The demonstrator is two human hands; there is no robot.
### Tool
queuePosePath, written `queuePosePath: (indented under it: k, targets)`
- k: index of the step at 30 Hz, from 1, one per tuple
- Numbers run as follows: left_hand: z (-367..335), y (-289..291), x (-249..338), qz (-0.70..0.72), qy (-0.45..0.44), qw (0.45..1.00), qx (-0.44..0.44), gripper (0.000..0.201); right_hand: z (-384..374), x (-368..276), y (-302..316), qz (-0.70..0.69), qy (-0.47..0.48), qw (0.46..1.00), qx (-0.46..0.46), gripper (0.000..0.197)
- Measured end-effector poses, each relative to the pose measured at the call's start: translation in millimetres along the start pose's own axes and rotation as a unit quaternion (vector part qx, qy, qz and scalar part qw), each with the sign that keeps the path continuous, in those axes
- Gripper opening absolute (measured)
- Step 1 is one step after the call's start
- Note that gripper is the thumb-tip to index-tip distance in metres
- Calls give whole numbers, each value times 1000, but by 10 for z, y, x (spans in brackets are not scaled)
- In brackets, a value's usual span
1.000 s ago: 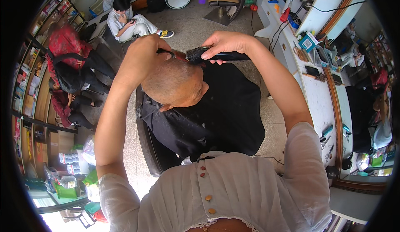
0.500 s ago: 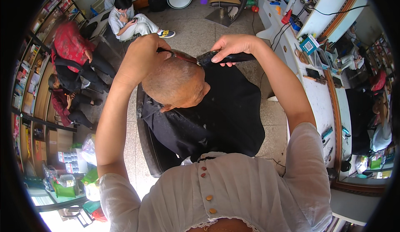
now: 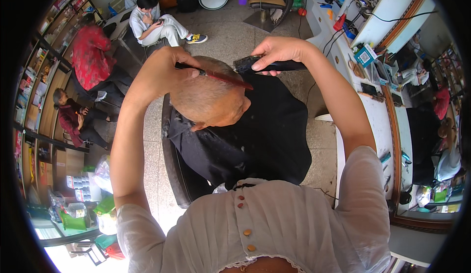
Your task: The person uses an electric hair clipper and a comb to trim the hair of a seated customer. They repeatedly lift sections of hair with the comb and run the clipper over them to shorten the hair, working around the head.
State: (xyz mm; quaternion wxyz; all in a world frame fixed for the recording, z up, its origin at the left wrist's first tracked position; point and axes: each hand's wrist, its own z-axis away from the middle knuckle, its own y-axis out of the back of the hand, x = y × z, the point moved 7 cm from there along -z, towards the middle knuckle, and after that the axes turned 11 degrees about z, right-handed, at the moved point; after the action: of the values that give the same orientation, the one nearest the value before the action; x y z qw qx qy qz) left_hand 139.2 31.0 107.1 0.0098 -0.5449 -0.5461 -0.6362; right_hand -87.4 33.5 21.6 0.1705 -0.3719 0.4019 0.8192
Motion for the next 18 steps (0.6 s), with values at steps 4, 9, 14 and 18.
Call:
queuePosePath:
  k: [4,9,14,18]
  targets:
    - [6,43,-2,-52,-4,998,44,21,80,-24,-34,27,-26,999,-7,27]
    - [-31,29,-71,-81,-15,994,78,21,47,-63,-43,45,-37,998,-12,25]
    - [-42,26,-59,-87,-11,993,85,21,-75,-218,-19,37,-18,999,-6,29]
    - [-30,-1,-86,-66,-26,994,83,21,-97,-372,5,50,-23,998,20,30]
